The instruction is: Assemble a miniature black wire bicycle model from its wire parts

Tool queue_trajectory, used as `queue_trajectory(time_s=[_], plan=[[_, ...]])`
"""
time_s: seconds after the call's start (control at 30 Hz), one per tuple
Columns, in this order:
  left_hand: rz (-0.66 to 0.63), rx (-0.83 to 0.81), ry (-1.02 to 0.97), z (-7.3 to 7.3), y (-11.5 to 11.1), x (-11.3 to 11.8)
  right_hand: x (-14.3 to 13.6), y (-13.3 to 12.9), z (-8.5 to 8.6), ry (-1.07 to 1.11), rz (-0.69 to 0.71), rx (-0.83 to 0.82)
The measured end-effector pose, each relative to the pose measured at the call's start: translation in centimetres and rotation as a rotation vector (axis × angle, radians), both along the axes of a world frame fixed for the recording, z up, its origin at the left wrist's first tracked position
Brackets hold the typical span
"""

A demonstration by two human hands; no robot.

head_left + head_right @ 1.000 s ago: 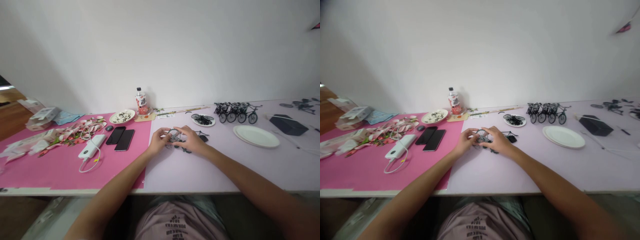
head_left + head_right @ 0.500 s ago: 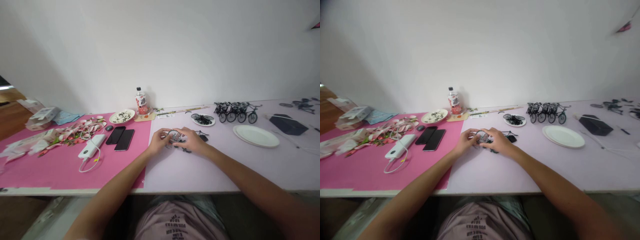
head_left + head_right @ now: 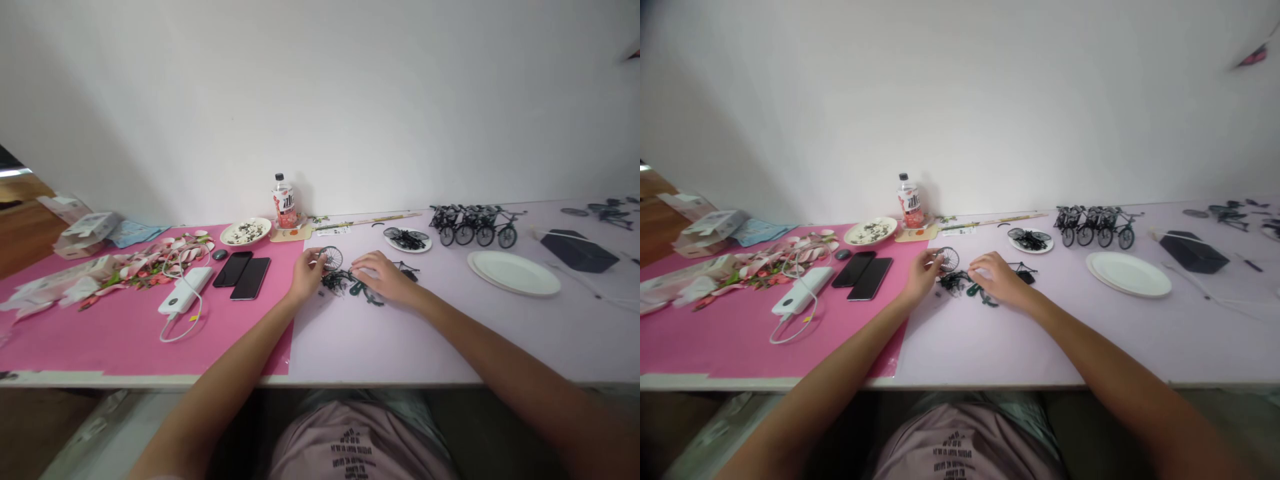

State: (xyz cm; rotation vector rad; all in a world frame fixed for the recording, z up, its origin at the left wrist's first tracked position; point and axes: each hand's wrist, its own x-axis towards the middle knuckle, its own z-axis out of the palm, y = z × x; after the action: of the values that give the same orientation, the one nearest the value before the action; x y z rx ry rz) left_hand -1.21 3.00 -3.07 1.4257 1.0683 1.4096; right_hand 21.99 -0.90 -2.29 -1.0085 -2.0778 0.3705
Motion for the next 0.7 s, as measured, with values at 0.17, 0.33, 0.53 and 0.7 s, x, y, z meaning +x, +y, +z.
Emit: queue_trajectory(time_s=[0.17, 0.33, 0.53, 0.7], plan=[[0.073, -0.066, 0.089, -0.7, 0.9, -0.4, -0.1, 0.5, -1.5, -0.149, 0.041, -0.018], [0.073, -0.071, 0.117, -0.7, 1.0, -0.5, 0.5, 1.0, -1.7, -0.182, -0.042, 0.004], [0.06, -0.058, 0.143, -0.7, 0.8, -0.5, 0.1, 0.8, -1.3, -0.167, -0.024, 0.048], [0.062, -0.044, 0.142, -0.9, 1.0, -0.5, -0.3, 0.7, -1.4, -0.212, 0.048, 0.108]])
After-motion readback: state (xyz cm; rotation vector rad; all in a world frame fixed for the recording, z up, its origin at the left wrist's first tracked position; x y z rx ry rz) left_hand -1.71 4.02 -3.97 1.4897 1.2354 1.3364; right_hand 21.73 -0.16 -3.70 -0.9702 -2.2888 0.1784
